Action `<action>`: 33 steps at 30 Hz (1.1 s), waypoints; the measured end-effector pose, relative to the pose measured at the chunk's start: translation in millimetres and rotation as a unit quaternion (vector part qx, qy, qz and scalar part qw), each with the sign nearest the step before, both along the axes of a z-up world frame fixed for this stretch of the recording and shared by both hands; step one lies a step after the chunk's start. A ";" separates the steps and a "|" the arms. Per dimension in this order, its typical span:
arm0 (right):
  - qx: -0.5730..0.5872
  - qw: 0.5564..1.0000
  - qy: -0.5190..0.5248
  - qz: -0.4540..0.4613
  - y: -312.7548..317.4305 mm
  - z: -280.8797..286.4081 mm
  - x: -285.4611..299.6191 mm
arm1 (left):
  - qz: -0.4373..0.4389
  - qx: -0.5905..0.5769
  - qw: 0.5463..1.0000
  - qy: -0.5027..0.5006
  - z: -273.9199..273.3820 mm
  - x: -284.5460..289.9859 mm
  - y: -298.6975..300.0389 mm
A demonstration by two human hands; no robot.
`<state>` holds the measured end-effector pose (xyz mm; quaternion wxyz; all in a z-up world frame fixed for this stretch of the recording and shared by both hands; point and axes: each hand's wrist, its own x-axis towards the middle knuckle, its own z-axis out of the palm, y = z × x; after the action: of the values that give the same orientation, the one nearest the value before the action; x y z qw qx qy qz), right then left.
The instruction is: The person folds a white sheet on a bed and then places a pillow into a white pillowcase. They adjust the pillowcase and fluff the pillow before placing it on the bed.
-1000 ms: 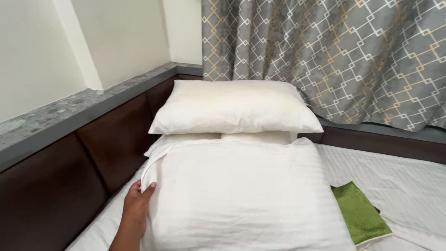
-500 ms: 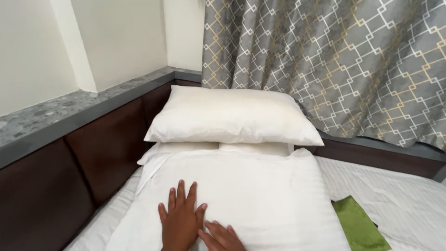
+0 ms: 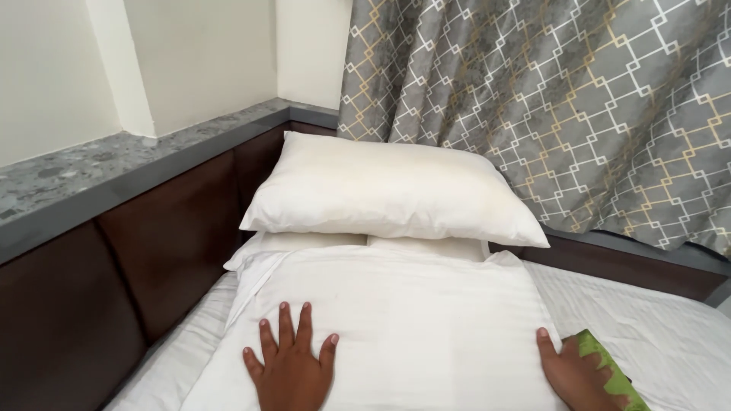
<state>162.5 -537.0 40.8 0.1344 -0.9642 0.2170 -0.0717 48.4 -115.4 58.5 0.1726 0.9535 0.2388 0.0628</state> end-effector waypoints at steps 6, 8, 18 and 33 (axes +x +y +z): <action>-0.133 0.938 -0.156 0.280 122.5 -15.7 -42.9 | 0.009 0.002 0.999 -0.038 -4.5 -2.6 -5.5; -0.143 0.890 -0.083 0.424 181.5 -40.7 -59.1 | 0.008 0.005 0.999 -0.050 -4.8 -4.6 -4.2; -0.163 0.867 -0.300 0.363 47.8 -48.2 -10.5 | -0.022 0.004 0.998 -0.056 -14.3 0.1 3.4; -0.325 0.735 -0.460 0.378 172.6 -194.9 -53.1 | -0.015 0.020 0.999 -0.041 -9.5 -8.8 0.9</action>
<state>109.4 -364.4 -154.1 -0.0879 -0.8015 -0.2896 -0.5157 39.6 -114.5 49.1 0.1642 0.9569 0.2157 0.1039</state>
